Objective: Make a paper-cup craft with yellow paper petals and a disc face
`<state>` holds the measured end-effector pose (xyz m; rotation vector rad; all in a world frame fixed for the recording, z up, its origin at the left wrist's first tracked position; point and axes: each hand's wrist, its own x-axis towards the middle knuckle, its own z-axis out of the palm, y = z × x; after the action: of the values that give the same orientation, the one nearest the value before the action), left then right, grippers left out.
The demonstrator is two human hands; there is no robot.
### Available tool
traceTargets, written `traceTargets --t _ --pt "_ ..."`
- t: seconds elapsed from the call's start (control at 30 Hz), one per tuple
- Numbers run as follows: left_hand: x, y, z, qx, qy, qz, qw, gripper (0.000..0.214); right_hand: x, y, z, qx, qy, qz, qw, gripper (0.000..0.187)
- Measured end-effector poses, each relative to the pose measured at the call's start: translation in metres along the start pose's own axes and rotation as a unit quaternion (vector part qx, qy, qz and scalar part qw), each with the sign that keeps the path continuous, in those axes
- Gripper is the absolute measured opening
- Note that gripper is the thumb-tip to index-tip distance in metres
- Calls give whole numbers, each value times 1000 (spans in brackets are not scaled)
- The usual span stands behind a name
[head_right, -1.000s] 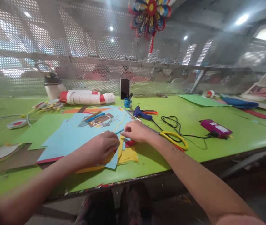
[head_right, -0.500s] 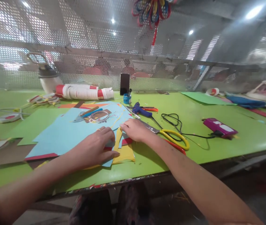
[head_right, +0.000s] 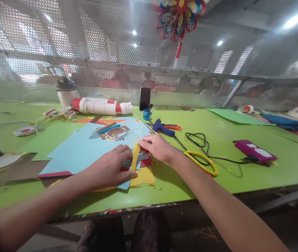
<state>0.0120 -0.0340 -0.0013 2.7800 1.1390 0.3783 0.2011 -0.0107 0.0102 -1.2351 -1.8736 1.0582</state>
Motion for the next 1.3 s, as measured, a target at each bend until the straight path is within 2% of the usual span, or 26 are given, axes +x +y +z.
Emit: traceTargets --t 0.2,0.33,0.47,0.53,0.63,0.77,0.83,1.03,1.3 --pt "1 -1 2 -34 19 -3 999 27 1 1 2 14 5 -19 1000 29" --pt "3 -4 2 -177 36 -59 982 21 -1 -1 3 12 8 -34 999 30" --pt "5 -6 -1 -387 16 -151 910 26 -2 -3 3 15 13 -56 998 30" --pt "6 -8 -3 -465 4 -166 869 27 -2 -4 4 21 12 -65 998 31" --pt "6 -10 -3 -533 1 -177 827 25 -2 -4 6 54 11 -69 996 33" --pt "5 -15 -4 -565 32 -173 806 20 -2 -2 9 195 28 -26 980 33" --pt "6 -17 -5 -581 49 -164 796 20 -3 -2 9 231 21 -13 973 34" --pt "8 -18 -7 -610 79 -141 776 17 -10 -7 10 169 -60 -6 984 30" --pt "7 -20 -5 -605 87 -152 776 15 -14 -13 14 91 -77 15 993 23"
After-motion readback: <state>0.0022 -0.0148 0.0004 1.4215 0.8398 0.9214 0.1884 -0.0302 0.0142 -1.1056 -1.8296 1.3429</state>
